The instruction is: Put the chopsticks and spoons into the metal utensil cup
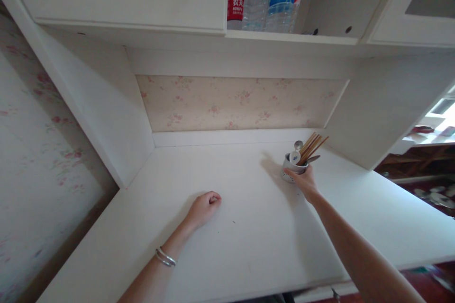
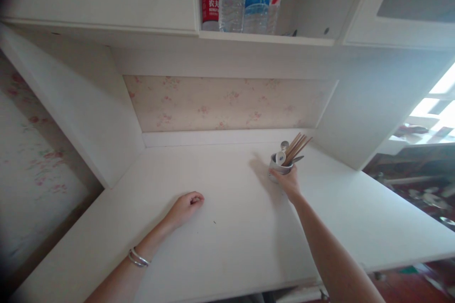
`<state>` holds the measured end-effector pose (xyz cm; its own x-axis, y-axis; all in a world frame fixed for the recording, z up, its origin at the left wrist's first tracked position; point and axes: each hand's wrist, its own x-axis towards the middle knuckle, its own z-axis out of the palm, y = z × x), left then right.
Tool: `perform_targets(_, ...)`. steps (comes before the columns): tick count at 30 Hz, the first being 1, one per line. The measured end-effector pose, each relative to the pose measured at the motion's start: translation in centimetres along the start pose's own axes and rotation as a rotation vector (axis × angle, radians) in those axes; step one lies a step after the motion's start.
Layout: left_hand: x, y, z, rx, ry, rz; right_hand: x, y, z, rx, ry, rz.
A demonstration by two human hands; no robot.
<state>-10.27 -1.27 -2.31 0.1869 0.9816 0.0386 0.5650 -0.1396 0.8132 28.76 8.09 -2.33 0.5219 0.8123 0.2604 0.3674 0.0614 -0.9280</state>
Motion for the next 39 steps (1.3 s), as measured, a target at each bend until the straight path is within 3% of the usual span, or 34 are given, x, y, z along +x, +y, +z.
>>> perform_targets(10,0.4,-0.8,0.4,-0.006,-0.012,0.021,-2.1,-2.1,-1.1,-0.018,-0.032,0.071)
perform_targets(13,0.4,-0.9,0.4,-0.004,-0.007,0.022,-4.0,-2.1,-1.7,-0.106,0.068,0.092)
perform_targets(17,0.3,-0.8,0.4,0.004,-0.009,0.016,-8.1,-3.5,-0.9,-0.14,0.292,-0.088)
perform_targets(19,0.3,-0.8,0.3,0.002,-0.001,0.012,-10.6,-5.0,0.8,-0.068,0.314,-0.159)
perform_targets(21,0.2,-0.7,0.3,-0.007,0.011,0.015,-12.9,-6.8,3.3,0.018,0.098,-0.143)
perform_targets(24,0.2,-0.8,0.3,-0.033,0.028,0.017,-16.1,-9.0,7.8,-0.027,-0.39,-0.083)
perform_targets(28,0.2,-0.9,0.3,-0.064,0.052,0.049,-19.5,-10.3,12.4,-0.121,-0.732,-0.198)
perform_targets(33,0.1,-0.9,0.1,-0.049,0.063,0.122,-21.7,-10.4,13.3,-0.275,-0.778,-0.4)
perform_targets(39,-0.2,-0.7,0.3,-0.003,0.007,0.126,-21.3,-10.3,12.0,-0.19,-0.848,-0.463)
